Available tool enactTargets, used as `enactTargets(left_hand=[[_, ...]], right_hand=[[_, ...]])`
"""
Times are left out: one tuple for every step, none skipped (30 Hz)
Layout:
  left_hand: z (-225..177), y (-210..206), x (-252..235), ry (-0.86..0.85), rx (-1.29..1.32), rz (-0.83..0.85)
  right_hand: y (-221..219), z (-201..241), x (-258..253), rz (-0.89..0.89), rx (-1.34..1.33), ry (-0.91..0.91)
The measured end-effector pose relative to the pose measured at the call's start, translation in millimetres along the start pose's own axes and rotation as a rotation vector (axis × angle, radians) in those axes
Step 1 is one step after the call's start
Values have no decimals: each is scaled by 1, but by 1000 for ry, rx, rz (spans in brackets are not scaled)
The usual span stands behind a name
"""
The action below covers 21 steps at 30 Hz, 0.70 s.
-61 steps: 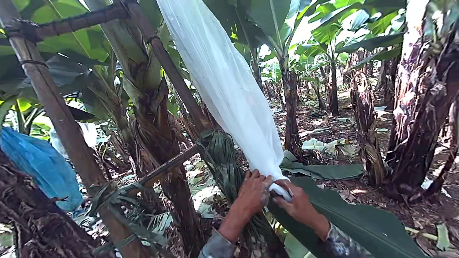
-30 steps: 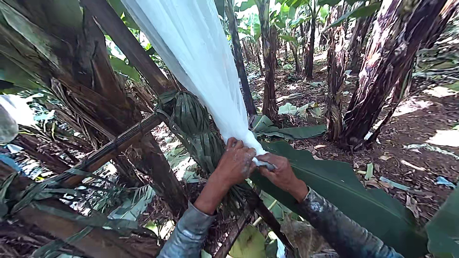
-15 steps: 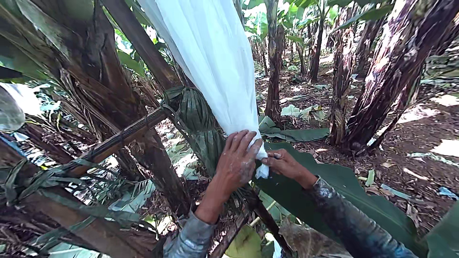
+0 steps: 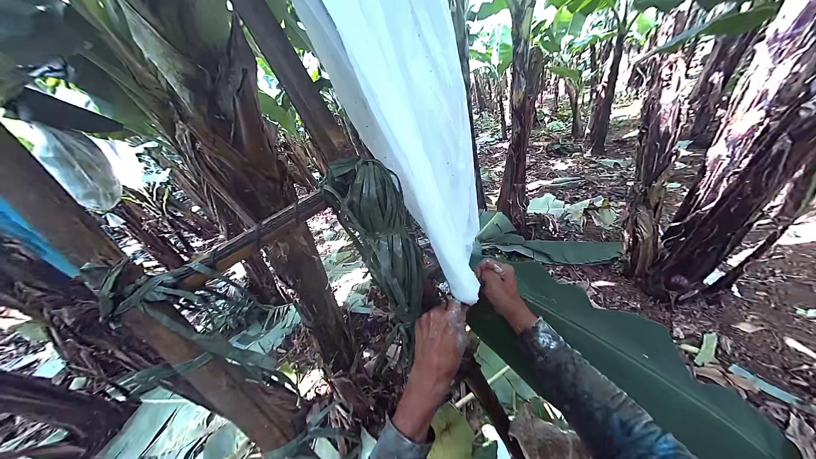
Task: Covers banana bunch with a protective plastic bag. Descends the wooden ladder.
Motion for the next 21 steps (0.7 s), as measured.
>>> enactTargets(left_hand=[[2,3,0,36,23,-9],[5,6,-2,59,47,-42],[8,12,-5,76,78,-78],[11,19,-8,85,107,-117],[13,26,-11,89,134,-155],[13,31,-12,86,156,-192],[11,31,-10,81,170,-224],[9,24,-5,79,178,-242],[5,9,3,81,187,-251],[2,-11,12,86,188,-253],[-1,-32,21,99,184,-237],[-1,-50,30,121,176,-203],[2,-61,38,146,170,-163],[5,-63,47,171,185,-132],[9,-57,57,191,232,-115],[11,-44,69,204,312,-111],[15,-28,84,209,424,-141],[20,-13,102,214,552,-198],[29,-1,124,232,646,-290],[43,6,148,270,647,-392],[59,7,173,325,543,-451]], right_hand=[[-5,-6,-9,-8,76,32],[-9,-10,-19,-19,140,32],[-13,-14,-31,-29,193,13],[-16,-19,-43,-42,236,-8],[-18,-26,-54,-54,277,-31],[-19,-32,-65,-72,317,-56],[-19,-38,-73,-109,353,-79],[-17,-46,-77,-132,386,-107],[-14,-57,-76,-143,419,-138],[-10,-66,-69,-137,442,-189],[-7,-72,-58,-117,440,-250],[-4,-75,-44,-88,401,-322],[-1,-76,-30,-53,321,-394],[3,-77,-17,-16,232,-445],[10,-76,-6,20,162,-466],[19,-73,6,45,118,-467],[30,-68,14,55,87,-445],[42,-61,19,57,75,-403],[55,-53,24,51,84,-329],[68,-44,29,38,107,-220],[82,-34,36,31,138,-105]])
Point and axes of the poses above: each hand's wrist, its own x-axis away from the middle knuckle, its own y-axis out of the back of the hand, z = x × y, the point moved 2 cm from there along -x, towards the middle knuckle, and after that the axes turned 13 degrees about -z, right-handed, at the moved point
